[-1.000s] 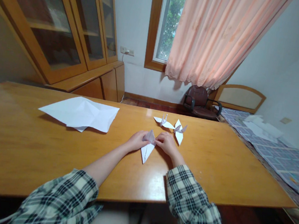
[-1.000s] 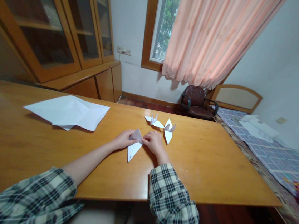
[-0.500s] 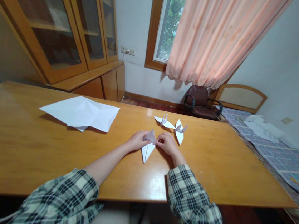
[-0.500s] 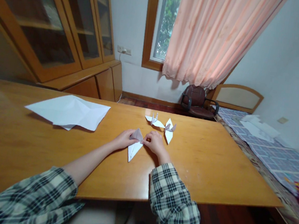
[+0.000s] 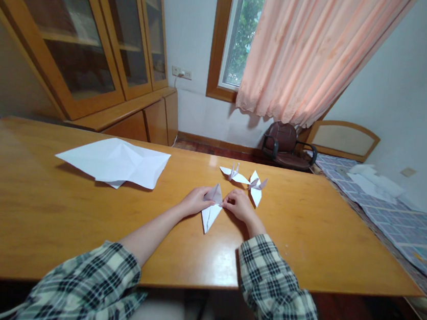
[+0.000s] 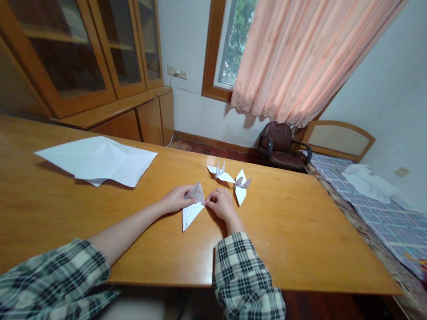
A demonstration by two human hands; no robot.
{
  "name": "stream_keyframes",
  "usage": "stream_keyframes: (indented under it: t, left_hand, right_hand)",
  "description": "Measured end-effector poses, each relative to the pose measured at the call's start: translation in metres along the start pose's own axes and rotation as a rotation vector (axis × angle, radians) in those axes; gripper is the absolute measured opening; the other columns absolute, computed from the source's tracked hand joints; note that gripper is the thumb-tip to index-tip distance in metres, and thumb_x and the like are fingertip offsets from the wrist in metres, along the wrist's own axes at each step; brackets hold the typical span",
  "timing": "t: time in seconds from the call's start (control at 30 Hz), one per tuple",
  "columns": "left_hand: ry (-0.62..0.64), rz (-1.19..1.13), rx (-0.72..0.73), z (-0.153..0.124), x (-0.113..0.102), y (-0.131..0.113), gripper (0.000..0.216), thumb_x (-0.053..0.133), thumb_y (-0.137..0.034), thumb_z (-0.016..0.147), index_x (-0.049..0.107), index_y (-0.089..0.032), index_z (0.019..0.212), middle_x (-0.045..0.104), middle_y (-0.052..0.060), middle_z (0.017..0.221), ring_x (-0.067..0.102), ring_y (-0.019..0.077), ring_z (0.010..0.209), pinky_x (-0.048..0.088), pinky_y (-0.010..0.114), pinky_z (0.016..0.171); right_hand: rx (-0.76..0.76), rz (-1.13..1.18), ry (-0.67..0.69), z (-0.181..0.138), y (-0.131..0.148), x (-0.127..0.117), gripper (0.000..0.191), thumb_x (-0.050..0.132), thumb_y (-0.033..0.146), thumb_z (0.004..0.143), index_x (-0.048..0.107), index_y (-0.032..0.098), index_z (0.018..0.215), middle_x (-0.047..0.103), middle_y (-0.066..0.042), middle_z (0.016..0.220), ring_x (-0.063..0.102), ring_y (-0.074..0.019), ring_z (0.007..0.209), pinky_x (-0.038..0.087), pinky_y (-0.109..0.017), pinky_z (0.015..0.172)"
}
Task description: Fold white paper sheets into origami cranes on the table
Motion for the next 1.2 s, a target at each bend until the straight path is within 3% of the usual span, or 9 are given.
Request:
stream_keyframes:
  t: [0.13,0.23,0.37,0.5,0.63,0.87,1.03,1.2]
  left_hand:
    - [0.005,0.011,-0.018,-0.001,0.000,-0.001,0.025,0.063,-0.030,0.073,0.062,-0.017,0.093,0.067,0.003,0.091,0.061,0.0205,0.086,0.046,0.028,0.074]
    - [-0.007,0.038,-0.021,-0.002,-0.001,-0.004,0.039,0.063,-0.031,0.075,0.056,-0.018,0.111,0.065,0.004,0.103,0.060,0.0222,0.094,0.046,0.032,0.082]
    - [-0.071,0.134,0.017,-0.005,-0.005,-0.008,0.073,0.064,-0.032,0.075,0.031,-0.018,0.139,0.054,0.012,0.127,0.050,0.0265,0.115,0.038,0.038,0.099]
    - [-0.167,0.281,0.027,-0.013,-0.014,-0.012,0.095,0.067,-0.038,0.074,0.009,-0.023,0.147,0.037,0.014,0.142,0.035,0.0300,0.130,0.028,0.045,0.107]
    - [-0.166,0.427,0.144,-0.024,-0.014,-0.025,0.085,0.064,-0.038,0.078,0.015,-0.027,0.147,0.021,0.009,0.153,0.019,0.0286,0.139,0.017,0.046,0.114]
    - [0.078,0.506,0.164,-0.028,0.008,-0.015,0.056,0.041,-0.039,0.092,0.034,-0.014,0.141,0.030,0.012,0.150,0.020,0.0224,0.141,0.012,0.040,0.116]
    - [0.153,0.442,0.126,-0.027,0.012,-0.006,0.059,0.035,-0.044,0.092,0.030,-0.014,0.143,0.029,0.013,0.150,0.024,0.0217,0.140,0.016,0.038,0.115]
    - [0.219,0.421,0.139,-0.030,0.013,-0.009,0.079,0.043,-0.060,0.085,0.021,-0.015,0.146,0.020,0.015,0.153,0.016,0.0247,0.142,0.011,0.040,0.115]
  right_hand:
    - [0.020,0.013,-0.008,-0.001,0.001,0.001,0.013,0.074,0.032,0.073,0.069,0.019,0.072,0.061,-0.002,0.080,0.051,-0.0174,0.083,0.034,-0.029,0.076]
    - [0.035,-0.004,-0.037,0.000,0.001,0.003,0.016,0.070,0.036,0.078,0.070,0.020,0.076,0.062,-0.003,0.080,0.051,-0.0180,0.085,0.032,-0.030,0.077]
    - [0.094,-0.075,-0.083,0.001,0.001,0.008,0.020,0.063,0.037,0.083,0.069,0.020,0.074,0.061,-0.003,0.081,0.050,-0.0189,0.087,0.030,-0.031,0.078]
    - [0.113,-0.142,-0.092,0.000,0.004,0.011,0.024,0.059,0.040,0.086,0.068,0.020,0.076,0.059,-0.005,0.084,0.048,-0.0201,0.089,0.029,-0.032,0.077]
    - [0.100,-0.193,-0.107,-0.002,0.007,0.011,0.026,0.057,0.041,0.086,0.064,0.018,0.075,0.056,-0.006,0.086,0.046,-0.0208,0.089,0.029,-0.033,0.078]
    - [0.085,-0.276,-0.099,-0.003,0.012,0.011,0.025,0.055,0.042,0.087,0.061,0.020,0.077,0.054,-0.006,0.087,0.045,-0.0230,0.091,0.031,-0.034,0.079]
    - [0.063,-0.347,-0.105,-0.004,0.018,0.013,0.022,0.054,0.041,0.088,0.060,0.021,0.083,0.054,-0.008,0.092,0.045,-0.0250,0.094,0.031,-0.036,0.079]
    - [0.040,-0.428,-0.118,-0.005,0.023,0.016,0.018,0.053,0.038,0.089,0.060,0.021,0.087,0.054,-0.010,0.095,0.044,-0.0256,0.093,0.031,-0.036,0.079]
Point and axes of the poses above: each hand's wrist, its own z-axis towards the middle knuckle, its own x-axis out of the palm, y = z × x, the point moved 7 cm from there along z, towards the middle knuckle
